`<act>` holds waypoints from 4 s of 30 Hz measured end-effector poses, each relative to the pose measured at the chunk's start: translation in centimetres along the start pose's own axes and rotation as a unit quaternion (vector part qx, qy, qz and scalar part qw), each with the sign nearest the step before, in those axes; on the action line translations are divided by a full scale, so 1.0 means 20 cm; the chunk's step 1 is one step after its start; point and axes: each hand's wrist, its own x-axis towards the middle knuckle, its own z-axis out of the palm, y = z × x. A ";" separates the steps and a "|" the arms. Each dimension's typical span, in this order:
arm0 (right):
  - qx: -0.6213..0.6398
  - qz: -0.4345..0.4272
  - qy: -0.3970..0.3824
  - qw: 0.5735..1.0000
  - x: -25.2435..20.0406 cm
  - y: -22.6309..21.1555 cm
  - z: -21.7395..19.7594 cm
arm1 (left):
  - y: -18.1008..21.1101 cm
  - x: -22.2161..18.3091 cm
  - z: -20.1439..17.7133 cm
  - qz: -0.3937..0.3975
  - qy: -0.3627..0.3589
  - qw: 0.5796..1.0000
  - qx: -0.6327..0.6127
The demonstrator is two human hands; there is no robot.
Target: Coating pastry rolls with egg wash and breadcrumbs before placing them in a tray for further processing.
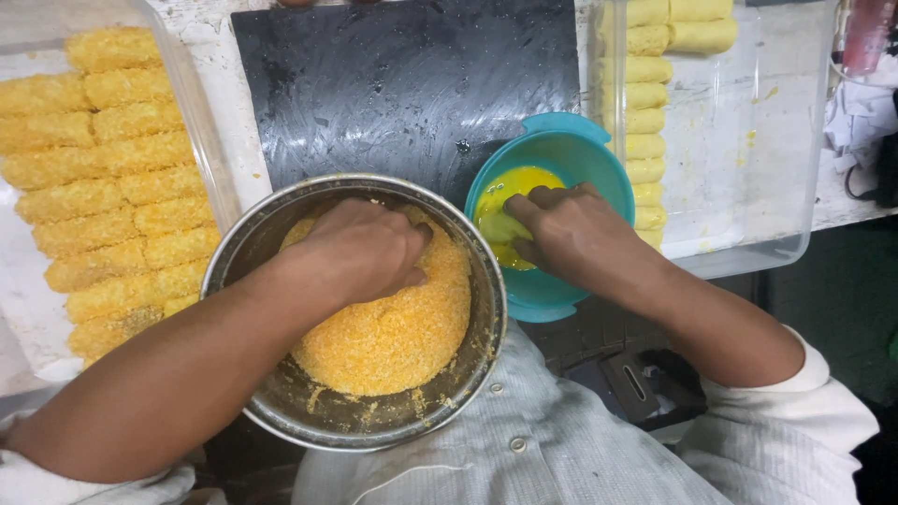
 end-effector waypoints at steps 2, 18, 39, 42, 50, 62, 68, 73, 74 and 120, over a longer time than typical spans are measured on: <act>-0.150 -0.012 -0.007 0.989 -0.01 -0.01 0.05 | 0.00 0.00 0.00 -0.003 0.003 1.000 0.005; 0.199 0.089 -0.350 0.911 0.09 0.17 -0.25 | -0.01 0.00 -0.01 -0.003 -0.014 1.000 -0.012; 0.398 -0.023 -0.036 0.916 -0.01 0.13 0.03 | -0.01 0.01 0.01 0.004 -0.005 1.000 0.001; 0.360 0.014 -0.015 0.933 0.00 0.15 0.08 | -0.01 0.00 0.00 -0.002 0.002 1.000 -0.015; 0.717 0.004 0.093 0.690 -0.20 0.44 0.17 | -0.04 0.06 0.10 -0.031 0.030 0.999 0.024; 0.832 0.004 0.170 0.529 -0.27 0.45 0.39 | -0.03 0.03 0.05 -0.040 0.025 0.999 -0.020; 0.809 0.010 0.168 0.563 -0.31 0.32 0.21 | -0.03 0.05 -0.07 -0.127 -0.132 0.982 -0.051; 0.621 -0.113 0.149 0.761 -0.21 -0.07 -0.06 | -0.02 0.06 -0.07 -0.145 -0.175 0.973 -0.026; 0.532 -0.184 0.144 0.814 -0.18 -0.17 -0.13 | -0.02 0.06 -0.07 -0.139 -0.165 0.976 -0.021; 0.423 -0.143 0.223 0.867 -0.39 0.08 0.15 | 0.23 -0.29 -0.18 -0.334 -0.112 0.867 -0.351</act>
